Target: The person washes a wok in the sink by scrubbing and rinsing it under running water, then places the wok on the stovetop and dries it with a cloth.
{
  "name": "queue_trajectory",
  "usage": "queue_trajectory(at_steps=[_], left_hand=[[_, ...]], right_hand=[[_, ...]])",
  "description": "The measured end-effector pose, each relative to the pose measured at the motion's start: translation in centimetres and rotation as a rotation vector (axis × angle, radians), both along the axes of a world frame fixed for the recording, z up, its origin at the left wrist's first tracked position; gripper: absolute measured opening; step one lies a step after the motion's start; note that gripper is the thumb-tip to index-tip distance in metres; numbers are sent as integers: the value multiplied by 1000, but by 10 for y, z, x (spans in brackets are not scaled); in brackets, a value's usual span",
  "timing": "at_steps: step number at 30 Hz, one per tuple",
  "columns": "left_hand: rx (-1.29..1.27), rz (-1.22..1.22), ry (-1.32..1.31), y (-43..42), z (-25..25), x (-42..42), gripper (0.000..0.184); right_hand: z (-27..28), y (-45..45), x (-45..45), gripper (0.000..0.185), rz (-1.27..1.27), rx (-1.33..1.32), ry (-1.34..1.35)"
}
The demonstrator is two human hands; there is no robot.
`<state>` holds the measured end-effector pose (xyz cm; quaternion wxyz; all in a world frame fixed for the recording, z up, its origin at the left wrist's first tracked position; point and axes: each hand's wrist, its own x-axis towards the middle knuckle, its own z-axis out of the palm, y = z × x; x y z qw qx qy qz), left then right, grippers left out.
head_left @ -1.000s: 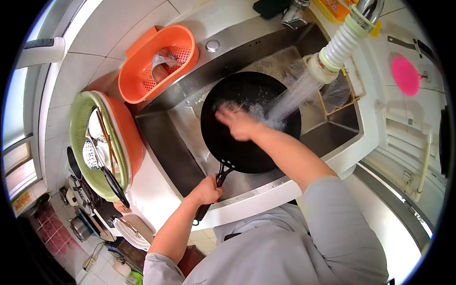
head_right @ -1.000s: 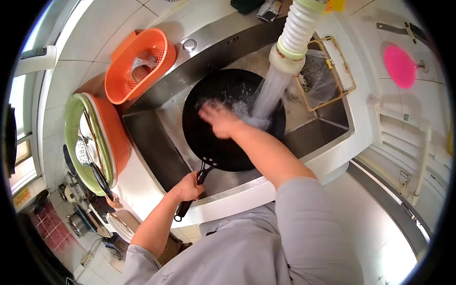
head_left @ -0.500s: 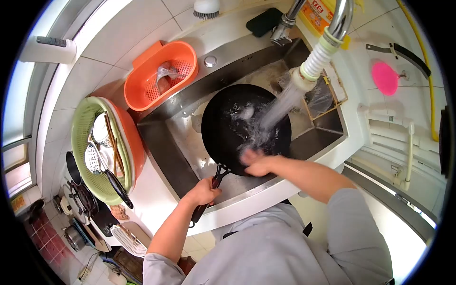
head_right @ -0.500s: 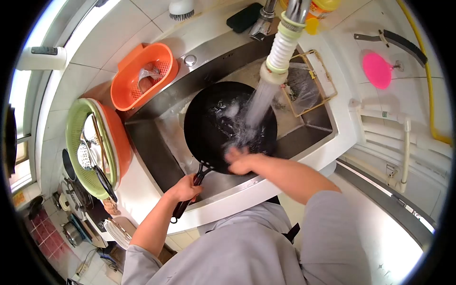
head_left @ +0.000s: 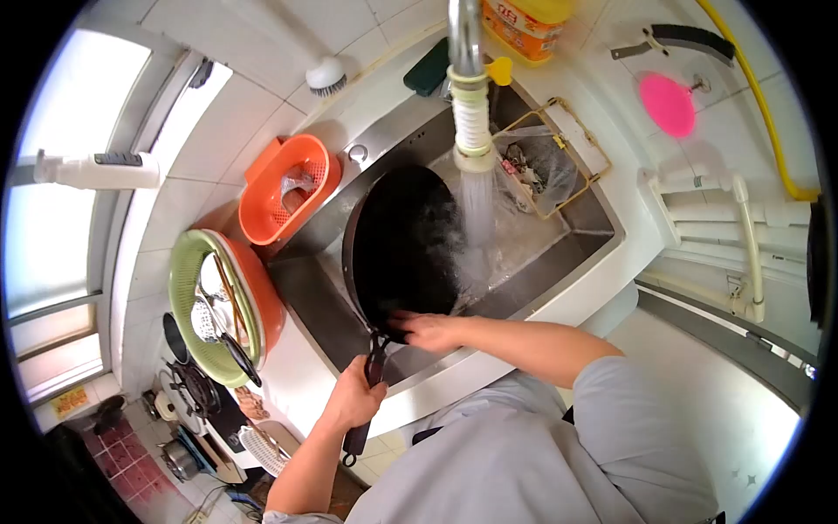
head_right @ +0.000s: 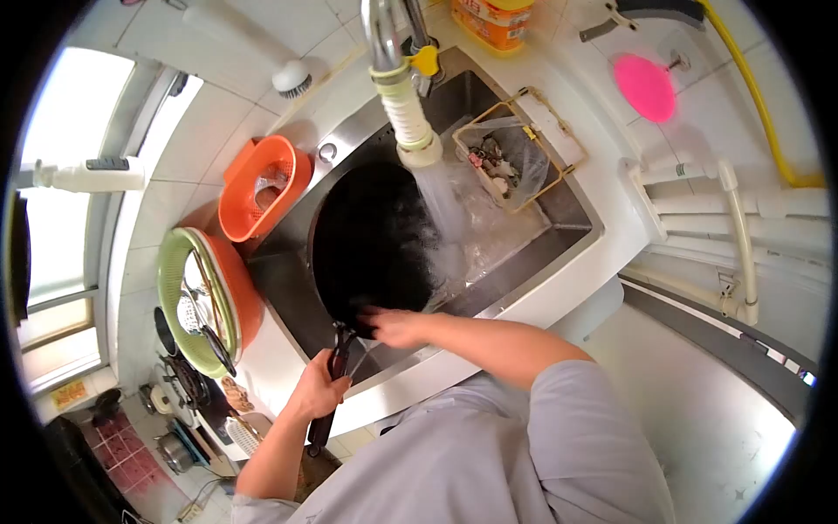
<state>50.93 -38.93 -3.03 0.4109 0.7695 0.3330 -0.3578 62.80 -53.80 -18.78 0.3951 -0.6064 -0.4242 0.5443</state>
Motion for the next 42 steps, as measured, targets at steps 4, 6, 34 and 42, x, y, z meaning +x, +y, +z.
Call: queue_trajectory(at_steps=[4,6,34,42], left_hand=[[342,-182,-104,-10,48,-7,37],[387,-157,-91,-15,60,-13,37],[-502,308,22,-25,23,13,29],[-470,308,6,-14,12,12,31]], right_hand=[[28,33,-13,60,-90,74,13],[39,39,-12,61,-95,134,6],[-47,-21,106,65,-246,24,-788],[-17,-40,56,43,20,345,-252]])
